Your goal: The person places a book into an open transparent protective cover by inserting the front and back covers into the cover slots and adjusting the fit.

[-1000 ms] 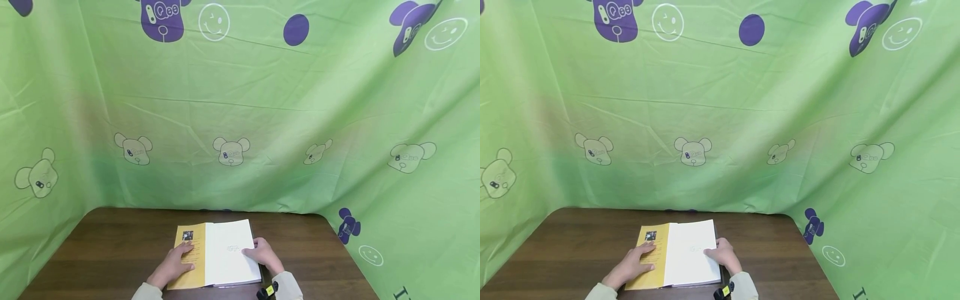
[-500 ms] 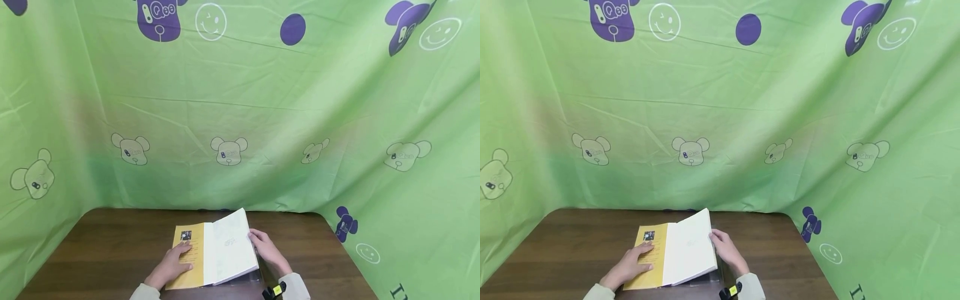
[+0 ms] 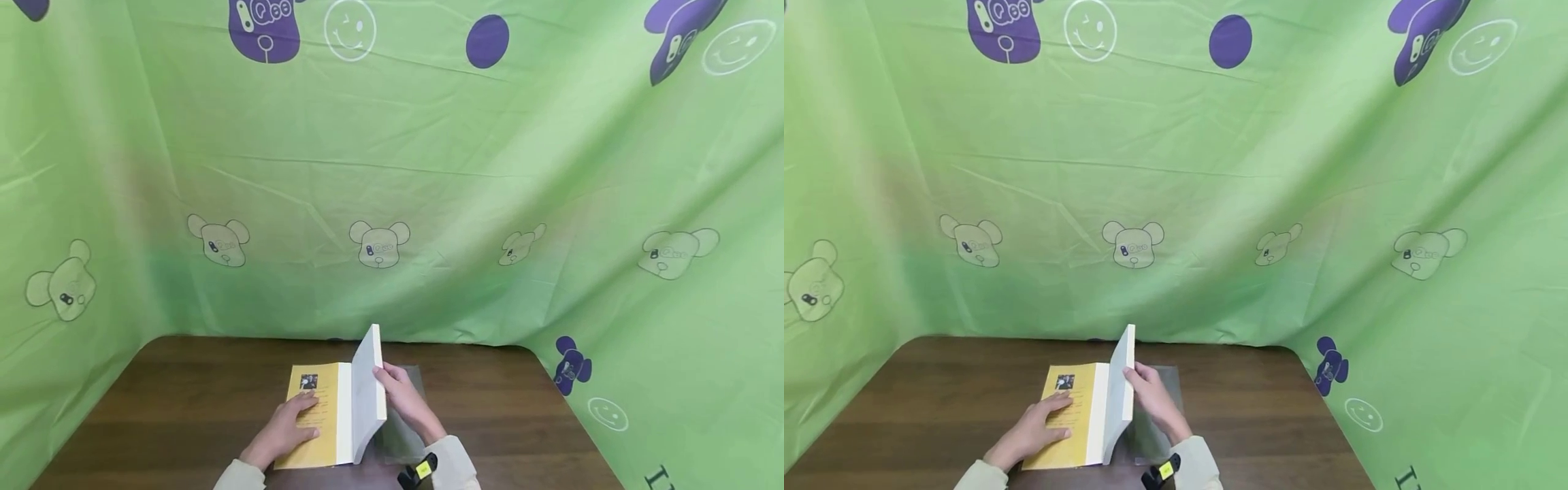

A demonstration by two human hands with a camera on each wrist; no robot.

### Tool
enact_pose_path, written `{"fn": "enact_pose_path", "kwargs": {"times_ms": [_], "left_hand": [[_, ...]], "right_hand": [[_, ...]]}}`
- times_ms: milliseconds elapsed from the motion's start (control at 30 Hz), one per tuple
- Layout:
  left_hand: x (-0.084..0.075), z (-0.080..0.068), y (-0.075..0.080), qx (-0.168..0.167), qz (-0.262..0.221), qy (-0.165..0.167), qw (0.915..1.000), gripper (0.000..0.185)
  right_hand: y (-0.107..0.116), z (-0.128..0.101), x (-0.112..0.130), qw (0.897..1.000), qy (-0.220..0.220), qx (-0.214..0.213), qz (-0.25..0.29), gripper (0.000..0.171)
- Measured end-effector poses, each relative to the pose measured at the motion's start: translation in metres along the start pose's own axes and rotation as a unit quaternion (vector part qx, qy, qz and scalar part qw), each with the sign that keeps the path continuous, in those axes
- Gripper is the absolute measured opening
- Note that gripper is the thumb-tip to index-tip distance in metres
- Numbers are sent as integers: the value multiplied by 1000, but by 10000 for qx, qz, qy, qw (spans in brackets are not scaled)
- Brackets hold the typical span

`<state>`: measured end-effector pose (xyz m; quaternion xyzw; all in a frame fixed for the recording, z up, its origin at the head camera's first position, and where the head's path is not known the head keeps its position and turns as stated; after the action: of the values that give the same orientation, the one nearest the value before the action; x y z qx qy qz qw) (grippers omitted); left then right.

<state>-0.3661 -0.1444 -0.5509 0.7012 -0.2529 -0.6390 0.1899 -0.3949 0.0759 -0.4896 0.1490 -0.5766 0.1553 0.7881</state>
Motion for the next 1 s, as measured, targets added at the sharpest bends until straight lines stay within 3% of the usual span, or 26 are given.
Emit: {"fn": "enact_pose_path", "kwargs": {"times_ms": [167,400,633,767,900,1000], "left_hand": [[-2,0,0,0,1,-168,9999,55],[-5,2,4,-86,249,-360,9990,52],[-11,13,13,-31,408,-445,9982,29],[-12,24,23,66,143,-112,9998,24],[-5,30,26,-69,-229,375,9990,39],[-3,30,25,-200,-886,603,9940,56]], "right_hand": [[-14,3,5,9999,106,-44,-90,50],[-19,2,0,9978,226,-609,-154,46],[-23,6,-6,9967,185,-791,22,45],[-26,8,-7,9970,115,-753,141,46],[-30,8,-6,9976,119,-648,198,46],[-31,8,-6,9981,148,-559,210,47]]}}
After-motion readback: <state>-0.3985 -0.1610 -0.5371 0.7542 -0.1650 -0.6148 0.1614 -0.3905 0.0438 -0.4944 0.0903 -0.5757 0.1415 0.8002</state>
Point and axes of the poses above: each hand's wrist, its own z-axis towards the middle knuckle, its own y-axis out of the back of the hand, x = y × z, the point moved 6 cm from there along z, towards the middle knuckle, and after that the axes turned 14 degrees about y, right-handed, at the moved point
